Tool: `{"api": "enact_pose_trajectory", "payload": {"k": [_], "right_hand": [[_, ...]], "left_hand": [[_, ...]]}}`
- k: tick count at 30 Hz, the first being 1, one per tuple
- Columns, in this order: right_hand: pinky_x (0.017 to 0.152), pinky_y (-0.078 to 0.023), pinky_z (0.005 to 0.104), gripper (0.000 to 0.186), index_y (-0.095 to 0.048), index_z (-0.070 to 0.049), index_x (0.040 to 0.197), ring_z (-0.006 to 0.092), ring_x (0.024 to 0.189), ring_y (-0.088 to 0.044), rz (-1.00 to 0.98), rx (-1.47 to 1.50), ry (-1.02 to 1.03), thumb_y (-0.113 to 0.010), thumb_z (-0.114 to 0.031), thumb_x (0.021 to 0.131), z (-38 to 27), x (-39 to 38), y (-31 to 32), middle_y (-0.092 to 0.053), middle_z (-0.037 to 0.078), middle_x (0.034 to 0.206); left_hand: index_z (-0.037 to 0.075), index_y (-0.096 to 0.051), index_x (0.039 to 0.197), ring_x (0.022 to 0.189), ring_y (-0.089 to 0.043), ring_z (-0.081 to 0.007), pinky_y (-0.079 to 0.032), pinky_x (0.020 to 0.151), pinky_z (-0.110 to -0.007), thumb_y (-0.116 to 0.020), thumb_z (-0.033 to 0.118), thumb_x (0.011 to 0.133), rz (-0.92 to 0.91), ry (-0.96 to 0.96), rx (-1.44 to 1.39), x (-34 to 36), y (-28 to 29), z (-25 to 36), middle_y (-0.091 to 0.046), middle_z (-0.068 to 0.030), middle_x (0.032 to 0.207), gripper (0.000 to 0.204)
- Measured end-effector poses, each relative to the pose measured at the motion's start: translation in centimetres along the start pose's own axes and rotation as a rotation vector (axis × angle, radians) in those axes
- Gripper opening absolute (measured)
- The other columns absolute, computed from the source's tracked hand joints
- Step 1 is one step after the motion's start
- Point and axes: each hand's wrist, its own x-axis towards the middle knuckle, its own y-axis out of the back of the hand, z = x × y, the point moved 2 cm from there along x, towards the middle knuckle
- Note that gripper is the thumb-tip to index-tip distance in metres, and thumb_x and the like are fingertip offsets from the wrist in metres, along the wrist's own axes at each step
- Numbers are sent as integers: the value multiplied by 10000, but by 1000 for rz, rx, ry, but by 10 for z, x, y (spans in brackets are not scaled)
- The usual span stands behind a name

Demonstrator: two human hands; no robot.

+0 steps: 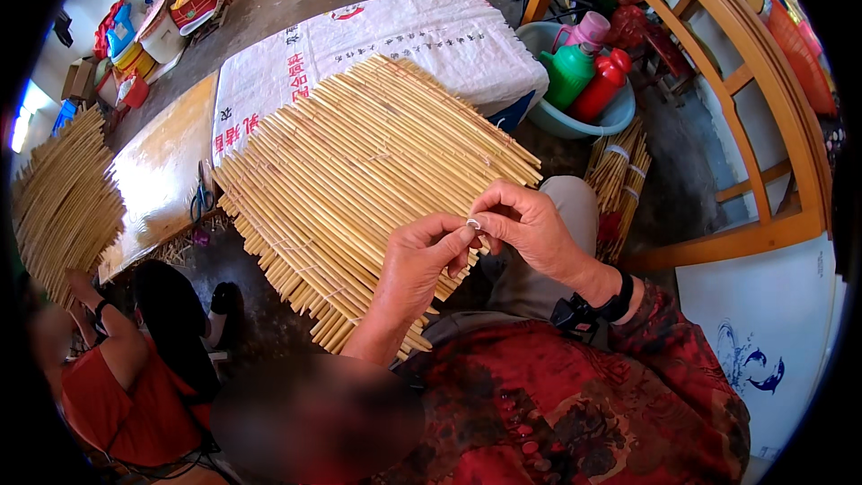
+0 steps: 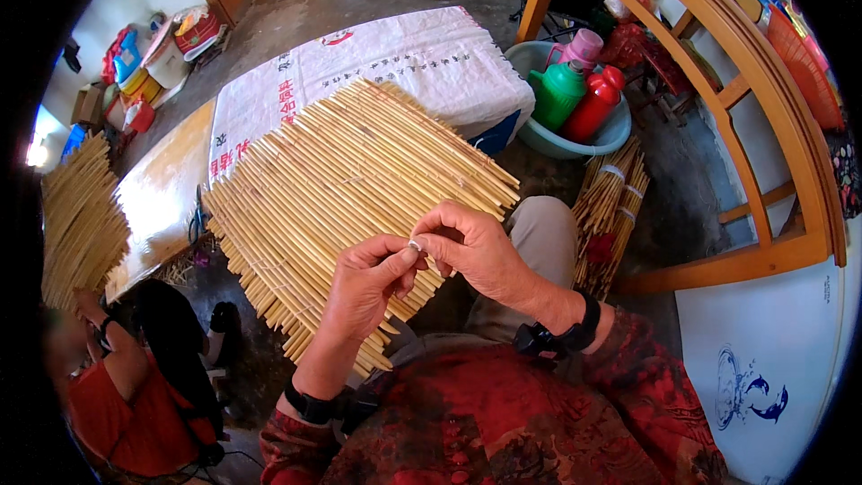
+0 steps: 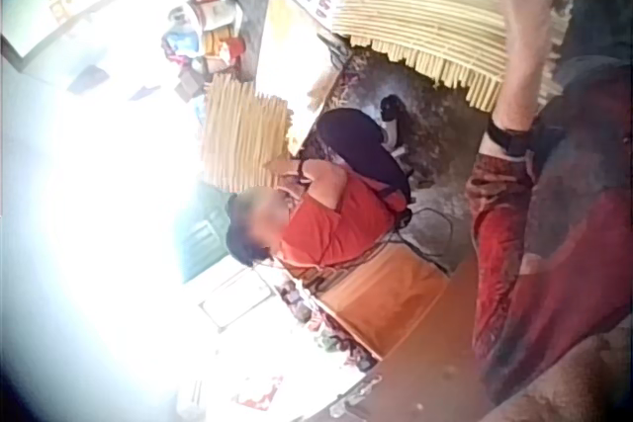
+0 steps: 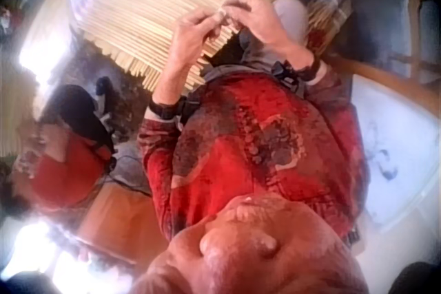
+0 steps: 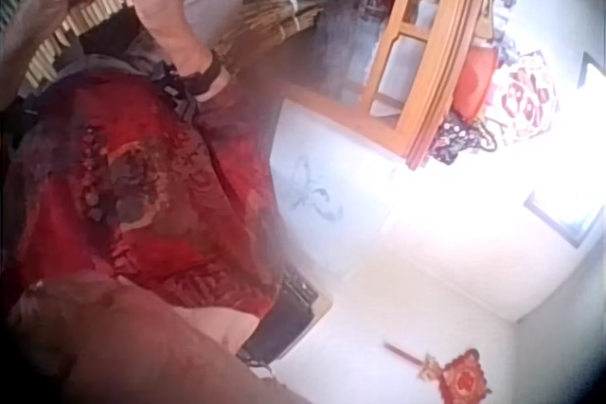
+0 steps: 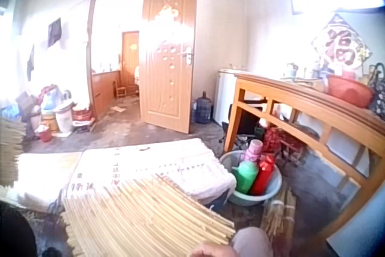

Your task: The person weaves a mat using wooden sticks, threading a white string through the sticks by hand and using a small metal tool to tighten or position the string.

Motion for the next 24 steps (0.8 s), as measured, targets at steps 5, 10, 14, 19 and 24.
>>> {"api": "enact_pose_trajectory", "payload": {"k": [5,10,14,19,24], "right_hand": [[559,-431,222,116,-613,-15,990,77,657,-530,171,-226,238,-622,-47,879,-5,-4,5,-569,19,805],[590,-445,258,111,-643,-17,951,114,683,-552,155,-542,371,-645,-13,841,-15,-10,-3,-565,53,801],[575,-447,242,91,-644,-5,946,97,656,-556,152,-365,199,-635,-21,857,-11,-7,-3,-576,45,798],[562,-448,225,72,-644,6,926,87,629,-558,140,-345,192,-633,-27,862,-9,-1,-6,-575,34,781],[581,-447,224,58,-633,3,908,86,669,-560,143,-388,214,-636,-22,855,-8,2,-4,-572,36,806]], "left_hand": [[-13,-647,916,587,-523,-60,-395,490,-189,-618,83,897,84,-59,-2,2,0,-1,-649,-67,786,102],[-26,-639,924,578,-512,-50,-391,493,-187,-597,66,903,131,-97,107,2,-2,-2,-626,-35,758,104],[-20,-634,940,587,-530,-63,-402,496,-188,-596,40,895,166,-122,203,0,-5,-3,-650,-53,792,84],[-18,-634,968,607,-532,-49,-410,508,-186,-583,36,903,197,-275,417,-1,-5,-6,-650,-40,805,98],[-21,-636,978,606,-527,-54,-410,507,-191,-580,45,907,216,-257,417,0,-7,-7,-647,-38,807,112]]}}
